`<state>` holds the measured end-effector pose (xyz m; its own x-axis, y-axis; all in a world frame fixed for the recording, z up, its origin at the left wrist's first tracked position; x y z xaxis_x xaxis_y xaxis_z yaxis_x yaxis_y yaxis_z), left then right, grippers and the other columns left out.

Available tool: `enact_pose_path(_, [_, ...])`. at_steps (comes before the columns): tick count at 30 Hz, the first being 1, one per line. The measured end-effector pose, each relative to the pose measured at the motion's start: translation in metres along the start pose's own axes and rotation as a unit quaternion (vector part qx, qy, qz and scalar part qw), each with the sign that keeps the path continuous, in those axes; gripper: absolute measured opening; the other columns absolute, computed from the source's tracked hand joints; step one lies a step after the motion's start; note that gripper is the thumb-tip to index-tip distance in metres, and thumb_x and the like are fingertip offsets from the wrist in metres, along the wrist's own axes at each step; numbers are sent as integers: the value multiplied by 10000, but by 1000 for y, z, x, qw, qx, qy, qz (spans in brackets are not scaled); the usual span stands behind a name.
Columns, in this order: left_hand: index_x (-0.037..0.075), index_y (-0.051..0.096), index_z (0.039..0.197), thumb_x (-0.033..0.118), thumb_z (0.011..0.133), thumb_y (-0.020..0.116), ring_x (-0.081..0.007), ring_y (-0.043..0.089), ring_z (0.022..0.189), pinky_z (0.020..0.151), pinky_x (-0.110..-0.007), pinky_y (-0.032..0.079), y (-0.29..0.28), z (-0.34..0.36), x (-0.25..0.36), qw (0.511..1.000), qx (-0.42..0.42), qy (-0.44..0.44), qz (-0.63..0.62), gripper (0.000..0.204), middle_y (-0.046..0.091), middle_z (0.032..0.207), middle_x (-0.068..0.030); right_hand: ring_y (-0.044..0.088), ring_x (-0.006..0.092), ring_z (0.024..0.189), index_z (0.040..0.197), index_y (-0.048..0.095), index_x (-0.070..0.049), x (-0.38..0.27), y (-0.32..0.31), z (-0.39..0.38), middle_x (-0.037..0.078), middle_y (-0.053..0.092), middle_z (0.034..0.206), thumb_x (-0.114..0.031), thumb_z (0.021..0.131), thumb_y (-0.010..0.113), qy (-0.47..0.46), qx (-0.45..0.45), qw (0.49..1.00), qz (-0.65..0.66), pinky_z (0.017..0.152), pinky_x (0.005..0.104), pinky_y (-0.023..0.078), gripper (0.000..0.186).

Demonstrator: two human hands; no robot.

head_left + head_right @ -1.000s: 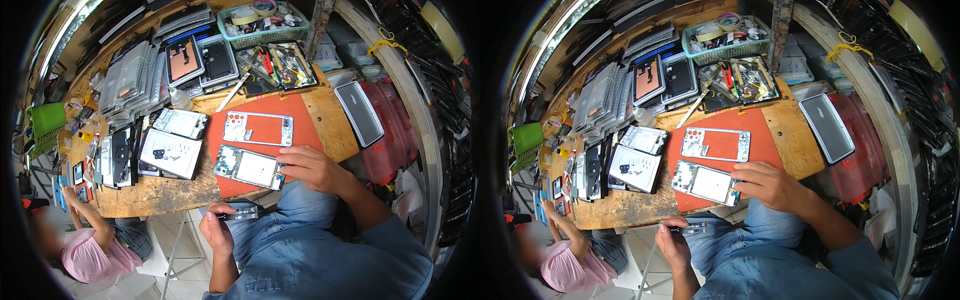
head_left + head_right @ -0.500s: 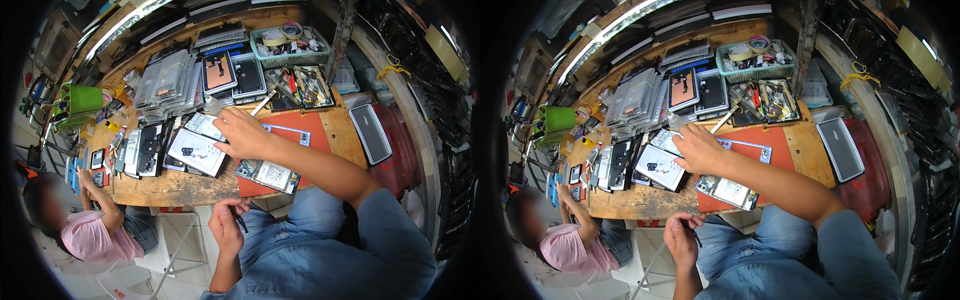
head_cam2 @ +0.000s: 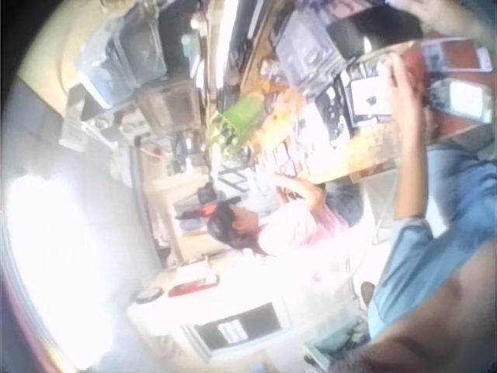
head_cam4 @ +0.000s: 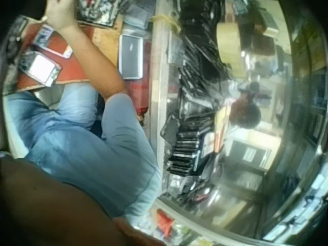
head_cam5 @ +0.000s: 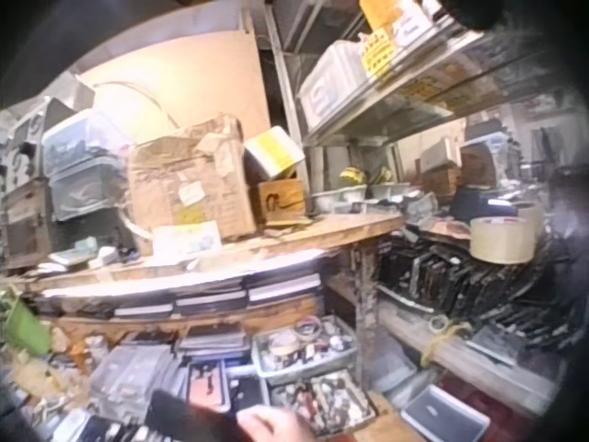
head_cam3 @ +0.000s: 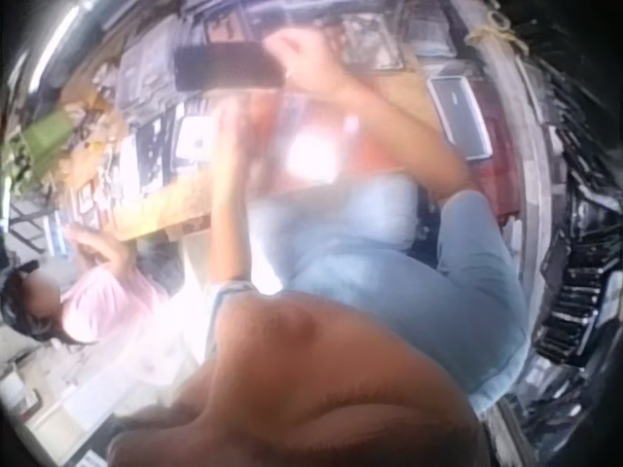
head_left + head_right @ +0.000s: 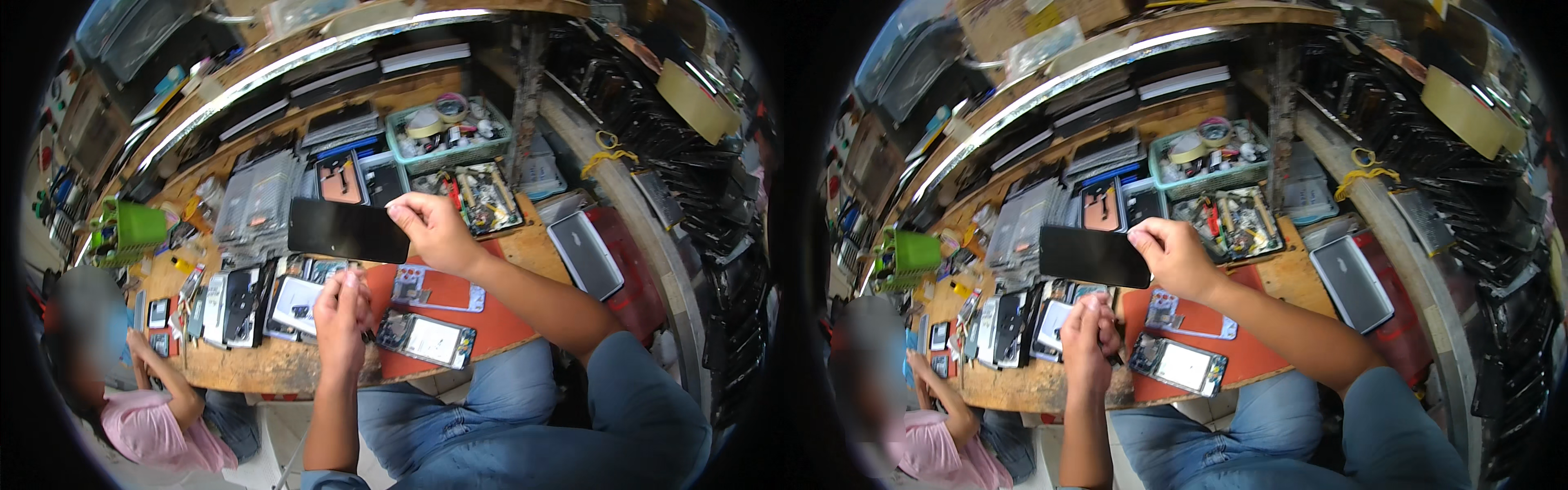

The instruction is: The person disassembles a blue smartphone using a metal prying tool, removes the back cover, and detaches internal components including the motherboard. They then handle a black smartphone, remove its back cover, and separate its internal parts. The workspace is cluttered with various phone parts and tools.

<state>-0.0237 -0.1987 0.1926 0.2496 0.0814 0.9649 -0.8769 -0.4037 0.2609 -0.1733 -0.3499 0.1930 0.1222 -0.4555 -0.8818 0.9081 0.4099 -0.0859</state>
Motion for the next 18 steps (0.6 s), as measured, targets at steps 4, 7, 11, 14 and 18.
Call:
enact_pose_path(4, [45,641,1109,261,1130,624,-13,385,575,476,-205,285,46,63,3,995,-57,84,-8,217,570,809,36,673,59,838,1163,712,-4,18,-46,2,-7,728,974,-212,1146,589,87,16,965,248,759,241,571,242])
enact_pose_path(7, [46,675,1053,249,1139,609,-18,356,546,475,-200,262,56,87,-6,992,-85,96,10,230,461,694,73,700,77,865,1152,693,-12,38,-58,-10,9,727,1009,-213,1137,602,102,3,944,315,765,264,619,221])
enact_pose_path(11, [47,677,1072,242,1151,579,-18,356,549,467,-208,259,54,94,-27,994,-63,81,-23,232,471,702,68,703,85,880,1160,676,-5,45,-59,-22,28,721,1036,-201,1129,614,123,-47,947,292,727,275,630,208])
enact_pose_path(14, [55,662,1093,261,1161,561,-22,364,553,468,-207,261,48,86,-34,995,-57,79,-23,239,465,698,62,677,77,840,1164,677,-3,44,-58,-27,10,692,998,-197,1120,633,123,-37,955,267,703,272,618,204])
enact_pose_path(18, [58,652,1134,277,1159,570,-15,369,555,477,-212,265,53,74,-45,995,-36,95,-14,236,465,697,67,622,47,800,1152,682,-4,40,-61,-31,-26,633,947,-218,1107,659,154,-29,964,217,694,249,591,219])
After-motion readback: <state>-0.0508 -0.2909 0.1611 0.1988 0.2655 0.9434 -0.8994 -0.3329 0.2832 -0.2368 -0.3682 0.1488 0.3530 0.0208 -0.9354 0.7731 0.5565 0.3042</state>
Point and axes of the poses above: each hand's wrist, its own z-axis towards the middle knuckle, its own y-axis out of the palm, x = y × z, the point moved 2 cm from there along z, towards the middle knuckle
